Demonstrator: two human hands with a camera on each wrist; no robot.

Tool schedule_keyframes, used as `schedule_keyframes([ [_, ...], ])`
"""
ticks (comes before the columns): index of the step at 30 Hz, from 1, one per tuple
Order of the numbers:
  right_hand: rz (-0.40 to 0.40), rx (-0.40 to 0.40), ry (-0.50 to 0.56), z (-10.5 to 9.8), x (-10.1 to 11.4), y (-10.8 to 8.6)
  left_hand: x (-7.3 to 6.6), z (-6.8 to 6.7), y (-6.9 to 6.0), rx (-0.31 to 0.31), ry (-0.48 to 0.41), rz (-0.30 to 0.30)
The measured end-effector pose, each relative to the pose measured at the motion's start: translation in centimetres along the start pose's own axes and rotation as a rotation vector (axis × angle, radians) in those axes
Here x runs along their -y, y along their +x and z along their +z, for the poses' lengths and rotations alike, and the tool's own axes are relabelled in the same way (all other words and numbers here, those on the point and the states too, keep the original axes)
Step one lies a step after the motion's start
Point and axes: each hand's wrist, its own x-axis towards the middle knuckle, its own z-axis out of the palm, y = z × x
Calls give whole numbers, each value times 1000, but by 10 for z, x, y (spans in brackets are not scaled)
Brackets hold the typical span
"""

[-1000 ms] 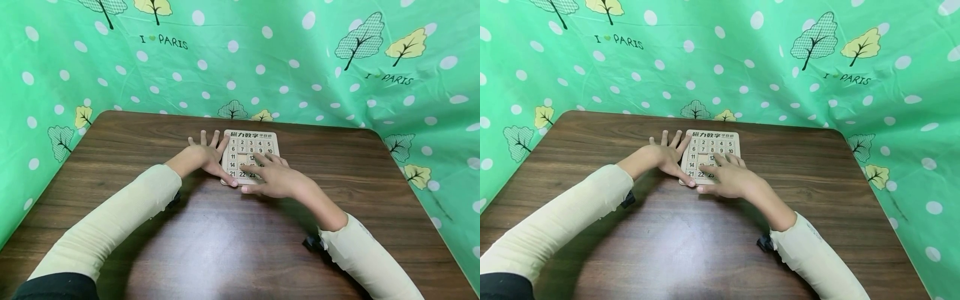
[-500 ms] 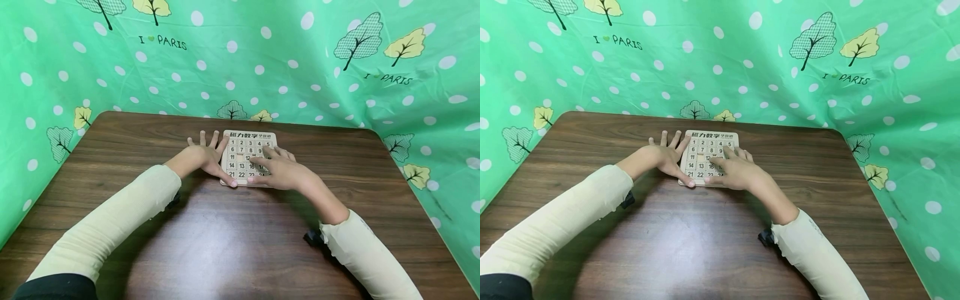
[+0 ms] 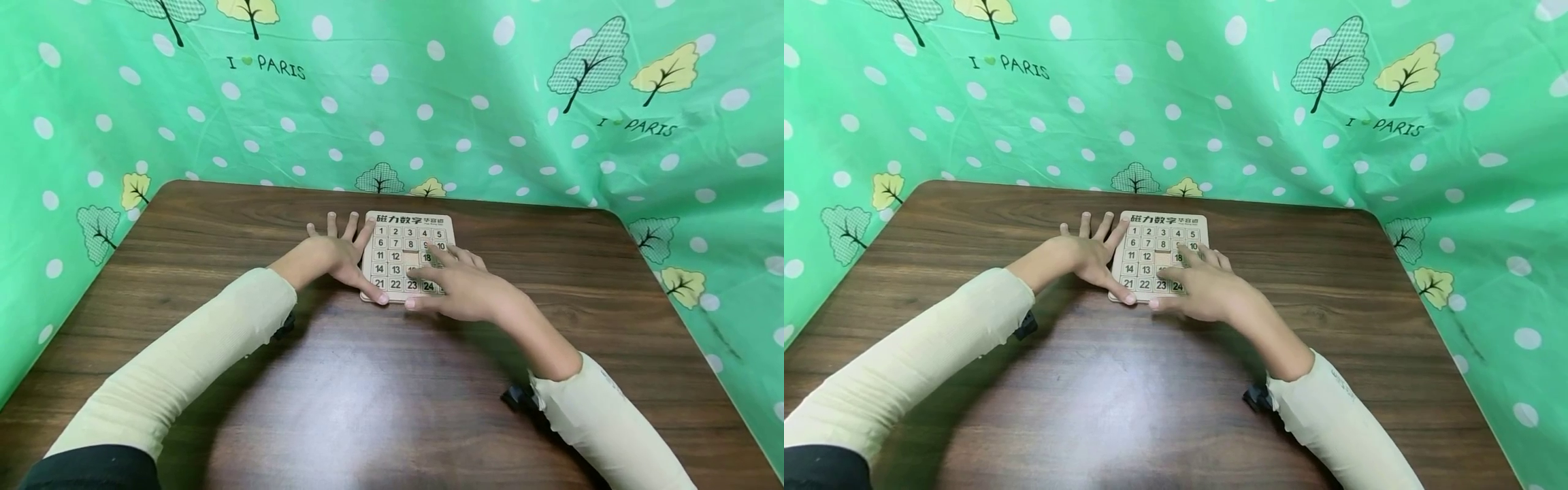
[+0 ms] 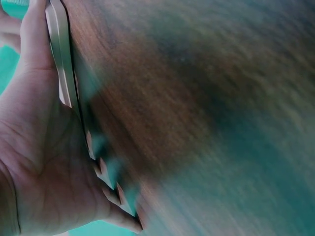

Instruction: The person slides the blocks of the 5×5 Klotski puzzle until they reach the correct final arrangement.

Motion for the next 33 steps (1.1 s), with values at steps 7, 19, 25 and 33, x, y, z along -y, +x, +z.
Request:
schedule_keyframes([
  [7,9,8,-29,-1,0,1,-1,-1,0,-1,4,0],
  [19,10,10,-46,-2,2,15,-3,0,1,0,11,-8],
  [25,-36,27,-32,1,11,9,-3,0,2,4,11,-9],
  [33,-14,22,-13,0,2,0,-2,0,-1,-5,5,-2],
])
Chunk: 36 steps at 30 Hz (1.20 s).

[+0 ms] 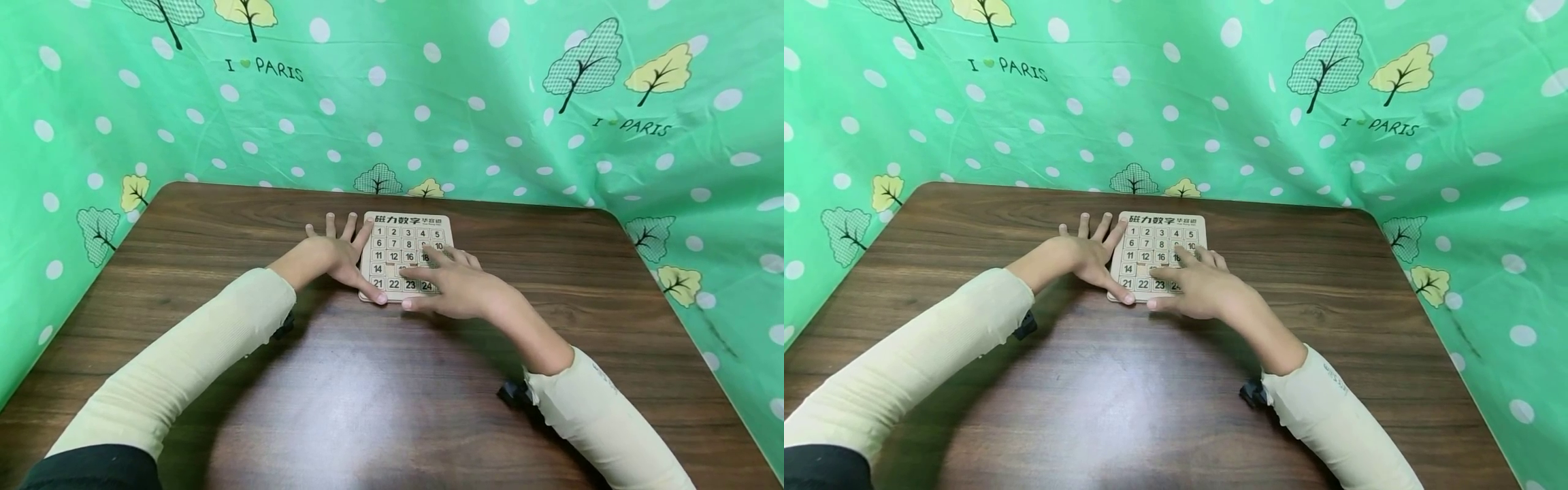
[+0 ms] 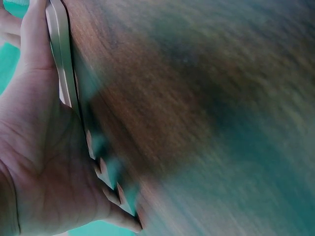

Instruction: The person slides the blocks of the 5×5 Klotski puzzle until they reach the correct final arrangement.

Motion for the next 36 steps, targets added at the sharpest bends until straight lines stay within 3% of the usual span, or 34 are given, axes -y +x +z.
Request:
schedule_keyframes([
  [7,19,3,2,-2,-10,-6,0,0,1,5,-4,0],
  [13,-19,-14,-3,-2,6,5,-1,-1,2,8,-2,-1],
  [20,-45,33,4,1,21,22,0,0,3,1,21,3],
  [31,-11,11,-11,2,1,7,2,1,2,-5,10,6],
  [36,-13,-7,-2,1,0,12,2,1,2,-8,13,7],
])
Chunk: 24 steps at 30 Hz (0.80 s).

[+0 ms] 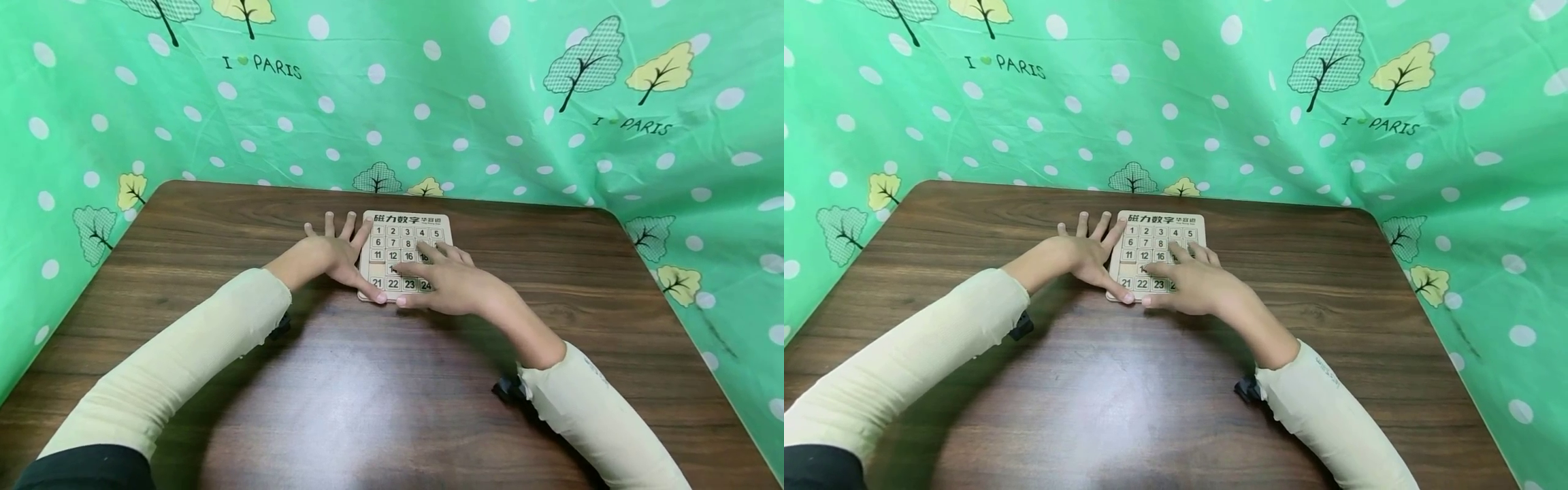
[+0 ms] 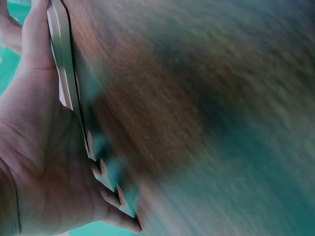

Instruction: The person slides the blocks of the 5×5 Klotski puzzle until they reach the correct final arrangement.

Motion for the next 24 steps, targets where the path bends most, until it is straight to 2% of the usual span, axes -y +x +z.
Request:
schedule_keyframes([
  [6,-11,-6,-10,-2,8,19,1,1,0,-5,19,5],
  [10,-4,15,-4,-3,11,24,1,1,0,-26,20,18],
  [16,-33,50,0,-1,15,15,1,1,1,-32,25,14],
  [18,-41,53,5,1,15,10,2,3,6,-35,32,3],
  [22,-42,28,1,2,9,3,6,10,20,-50,58,-14],
  [24,-30,6,-4,1,3,4,5,10,17,-56,45,-10],
])
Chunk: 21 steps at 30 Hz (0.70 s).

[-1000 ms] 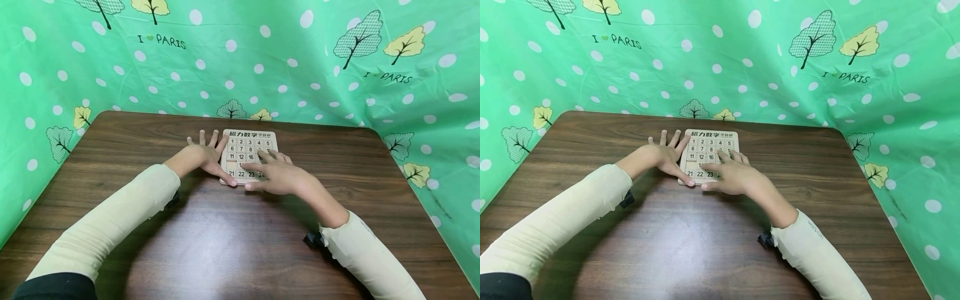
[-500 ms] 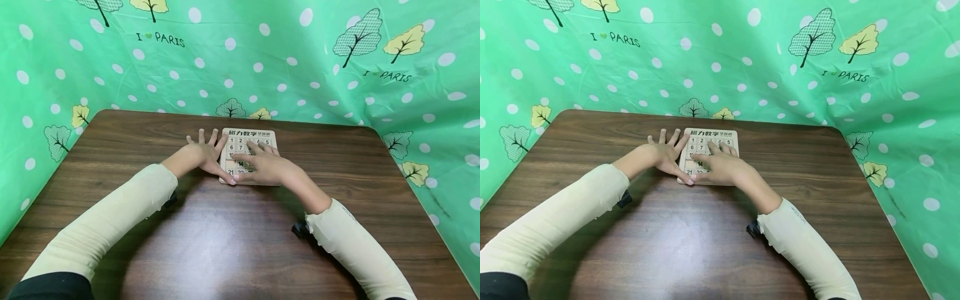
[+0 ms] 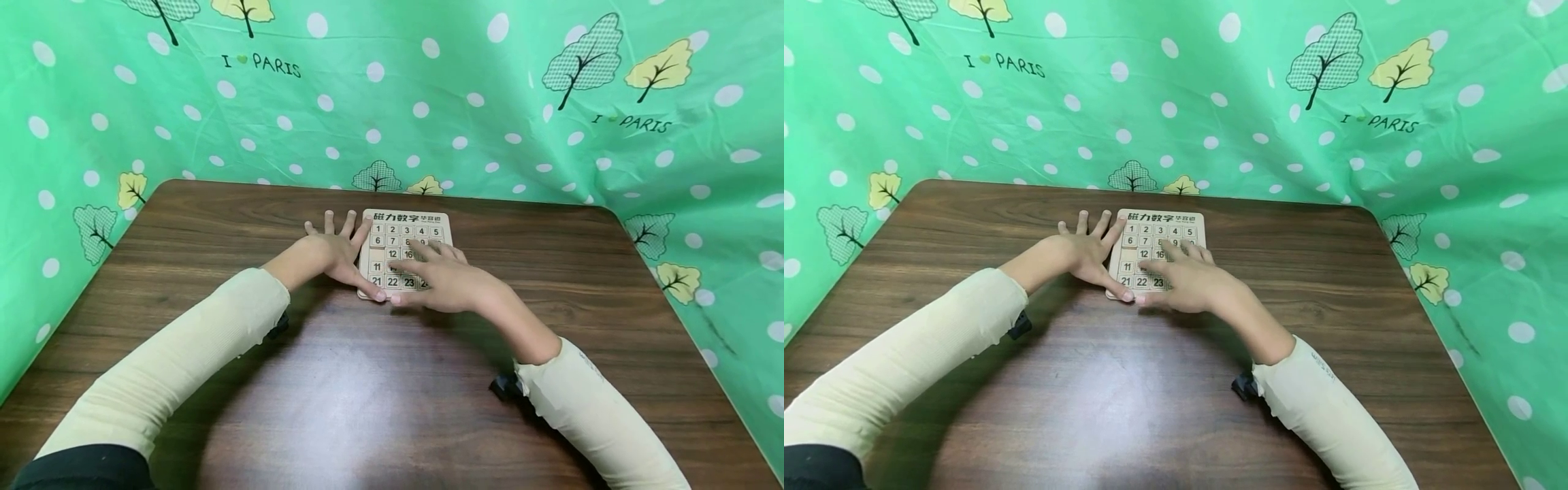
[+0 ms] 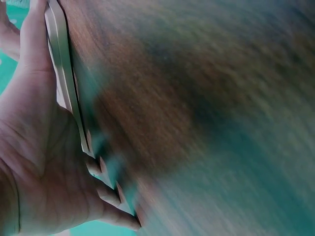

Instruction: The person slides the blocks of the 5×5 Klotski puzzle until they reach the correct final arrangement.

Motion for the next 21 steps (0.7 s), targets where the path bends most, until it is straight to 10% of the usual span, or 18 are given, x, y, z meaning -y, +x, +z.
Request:
schedule_keyframes([
  [21,27,-32,31,0,-2,12,0,0,-3,15,-9,7],
])
